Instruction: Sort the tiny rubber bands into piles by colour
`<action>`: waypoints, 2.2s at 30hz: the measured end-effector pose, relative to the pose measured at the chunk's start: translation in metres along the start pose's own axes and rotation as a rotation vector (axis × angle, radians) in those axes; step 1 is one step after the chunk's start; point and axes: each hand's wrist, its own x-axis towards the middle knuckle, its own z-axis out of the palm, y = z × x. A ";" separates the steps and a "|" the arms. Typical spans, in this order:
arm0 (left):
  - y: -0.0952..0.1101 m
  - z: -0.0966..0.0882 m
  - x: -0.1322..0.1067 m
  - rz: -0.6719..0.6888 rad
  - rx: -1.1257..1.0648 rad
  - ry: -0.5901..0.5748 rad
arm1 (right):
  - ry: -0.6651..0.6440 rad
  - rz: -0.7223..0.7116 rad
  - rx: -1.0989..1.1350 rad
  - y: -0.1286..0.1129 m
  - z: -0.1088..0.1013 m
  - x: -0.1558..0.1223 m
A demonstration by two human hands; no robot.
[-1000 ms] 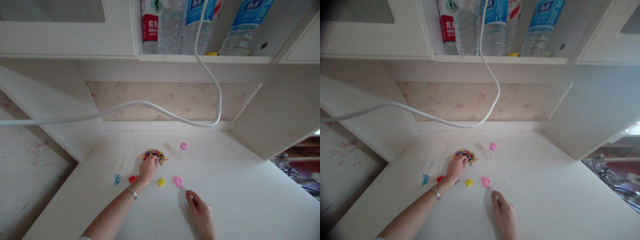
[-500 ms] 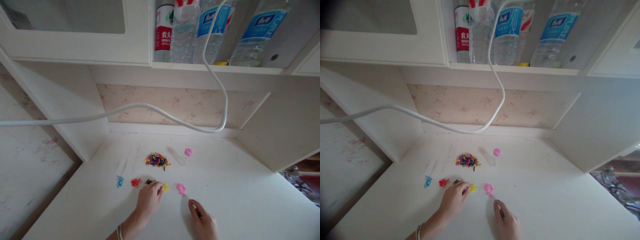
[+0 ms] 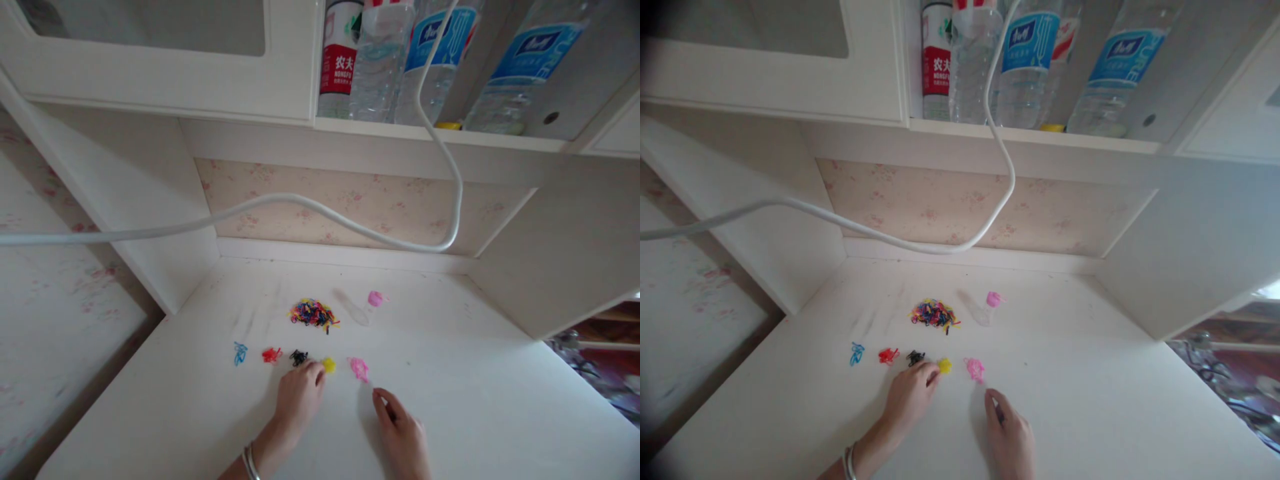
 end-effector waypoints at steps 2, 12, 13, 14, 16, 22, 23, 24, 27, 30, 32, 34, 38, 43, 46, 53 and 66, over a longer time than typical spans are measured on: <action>-0.002 -0.003 -0.005 0.002 -0.059 0.011 | 0.011 0.009 0.034 0.000 -0.001 -0.001; -0.070 -0.028 -0.051 -0.137 -0.505 0.033 | -0.062 -0.221 -0.178 -0.064 -0.004 0.024; -0.077 -0.030 -0.055 -0.186 -0.556 0.044 | -0.078 -0.268 -0.224 -0.075 -0.002 0.030; -0.083 -0.031 -0.058 -0.231 -0.602 0.062 | -0.093 -0.293 -0.282 -0.086 0.001 0.035; -0.089 -0.034 -0.063 -0.288 -0.665 0.099 | -0.130 -0.334 -0.424 -0.104 0.009 0.047; -0.083 -0.036 -0.069 -0.253 -0.685 0.100 | -0.161 -0.339 -0.569 -0.127 0.040 0.076; -0.082 -0.037 -0.070 -0.246 -0.679 0.099 | -0.160 -0.339 -0.582 -0.128 0.044 0.079; -0.081 -0.037 -0.070 -0.241 -0.673 0.099 | -0.158 -0.337 -0.594 -0.128 0.048 0.082; -0.081 -0.038 -0.069 -0.231 -0.647 0.102 | -0.153 -0.327 -0.630 -0.129 0.056 0.085; -0.082 -0.038 -0.069 -0.211 -0.619 0.098 | -0.143 -0.323 -0.652 -0.128 0.059 0.086; -0.082 -0.038 -0.069 -0.201 -0.606 0.099 | -0.136 -0.331 -0.658 -0.128 0.059 0.086; -0.082 -0.037 -0.068 -0.194 -0.601 0.113 | -0.125 -0.338 -0.662 -0.128 0.058 0.085; -0.082 -0.037 -0.068 -0.176 -0.602 0.120 | -0.088 -0.341 -0.662 -0.127 0.053 0.084; -0.081 -0.037 -0.067 -0.172 -0.592 0.098 | -0.046 -0.333 -0.638 -0.127 0.043 0.079; -0.080 -0.037 -0.066 -0.173 -0.585 0.084 | -0.042 -0.350 -0.608 -0.131 0.041 0.068; -0.077 -0.036 -0.065 -0.162 -0.576 0.079 | -0.179 -0.509 -0.420 -0.144 0.059 0.029; -0.078 -0.031 -0.066 -0.115 -0.502 0.067 | -0.108 -0.525 -0.201 -0.113 0.046 0.015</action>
